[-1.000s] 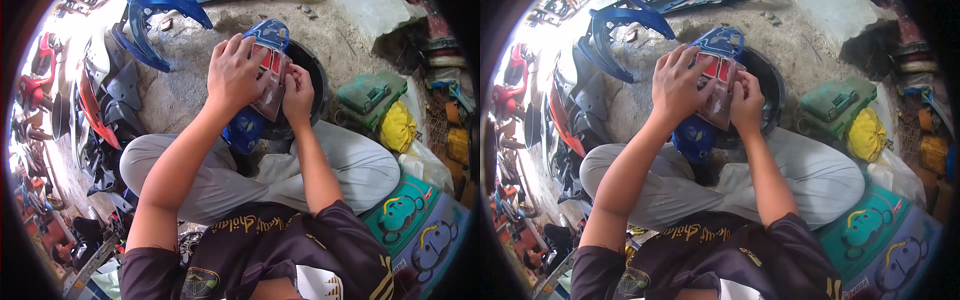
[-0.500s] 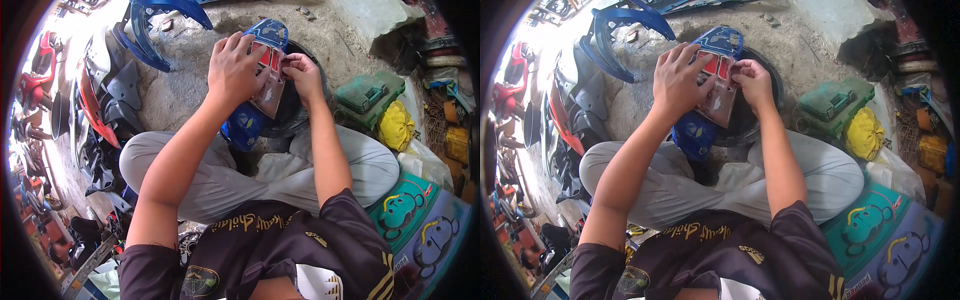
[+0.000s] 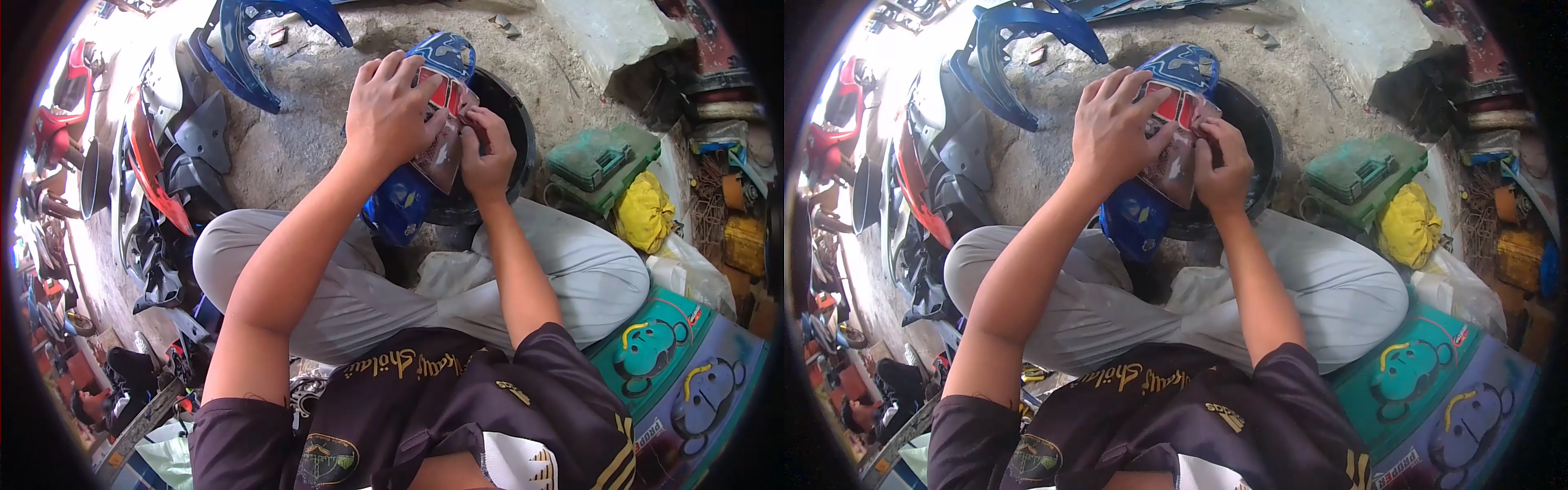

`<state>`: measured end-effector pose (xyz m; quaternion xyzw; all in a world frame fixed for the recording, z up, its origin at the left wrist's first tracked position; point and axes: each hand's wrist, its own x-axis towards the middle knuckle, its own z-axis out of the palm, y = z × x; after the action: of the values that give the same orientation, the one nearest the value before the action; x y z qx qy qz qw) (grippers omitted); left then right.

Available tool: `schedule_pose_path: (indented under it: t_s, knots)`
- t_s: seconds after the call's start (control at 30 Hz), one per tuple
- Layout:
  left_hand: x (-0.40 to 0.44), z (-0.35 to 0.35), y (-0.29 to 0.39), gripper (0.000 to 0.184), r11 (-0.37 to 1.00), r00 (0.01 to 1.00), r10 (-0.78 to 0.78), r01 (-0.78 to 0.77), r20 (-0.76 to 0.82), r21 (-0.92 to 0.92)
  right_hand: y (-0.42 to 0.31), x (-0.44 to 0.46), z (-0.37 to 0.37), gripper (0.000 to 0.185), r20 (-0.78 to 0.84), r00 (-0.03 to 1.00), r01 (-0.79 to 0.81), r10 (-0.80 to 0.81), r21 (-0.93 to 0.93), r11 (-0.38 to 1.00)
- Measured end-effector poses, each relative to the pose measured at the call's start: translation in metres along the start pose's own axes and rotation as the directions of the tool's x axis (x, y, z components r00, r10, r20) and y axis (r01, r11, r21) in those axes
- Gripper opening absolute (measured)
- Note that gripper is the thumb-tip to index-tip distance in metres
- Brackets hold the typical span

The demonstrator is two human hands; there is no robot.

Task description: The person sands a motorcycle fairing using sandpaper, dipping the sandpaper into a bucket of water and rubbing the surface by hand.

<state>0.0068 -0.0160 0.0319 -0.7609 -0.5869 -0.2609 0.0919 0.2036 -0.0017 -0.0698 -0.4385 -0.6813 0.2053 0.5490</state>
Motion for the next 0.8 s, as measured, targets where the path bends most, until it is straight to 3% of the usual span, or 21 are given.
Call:
schedule_pose_path:
  t_s: [0.07,0.17,0.27,0.37,0.47,0.57,0.67,0.8]
  knots:
    - [0.000,0.000,0.000,0.042,1.000,1.000,-0.002,0.002,-0.004,0.000,0.010,-0.002,-0.005,0.015,0.036,0.997,-0.077,0.073,0.121,0.990]
    - [0.000,0.000,0.000,0.042,1.000,1.000,-0.003,0.003,-0.005,-0.006,0.002,0.016,-0.007,0.014,0.182,0.852,-0.523,0.491,0.320,0.790]
    - [0.001,-0.001,-0.001,0.041,1.000,1.000,-0.002,0.002,-0.012,-0.014,0.019,0.017,0.003,0.017,0.131,0.869,-0.470,0.477,0.517,0.715]
    - [0.000,0.002,-0.002,0.040,1.000,0.999,0.002,-0.002,-0.033,-0.012,0.019,0.007,0.004,0.020,0.075,0.892,-0.446,0.446,0.310,0.840]
    - [-0.001,0.003,-0.003,0.040,1.000,0.999,0.007,-0.007,-0.040,-0.006,-0.012,0.009,-0.003,0.024,0.055,0.967,-0.245,0.247,-0.037,0.969]
    - [0.000,0.003,-0.002,0.040,1.000,0.999,0.004,-0.004,-0.044,-0.004,-0.035,0.022,0.000,0.024,0.063,0.903,-0.415,0.425,-0.134,0.900]
    - [0.000,0.002,-0.001,0.039,1.000,0.999,0.004,-0.004,-0.037,0.002,-0.019,0.020,0.004,0.023,0.100,0.811,-0.582,0.577,0.033,0.812]
    - [0.003,0.001,-0.001,0.038,1.000,0.999,0.010,-0.010,-0.040,0.004,-0.004,-0.001,0.009,0.021,-0.019,0.908,-0.419,0.419,-0.002,0.908]
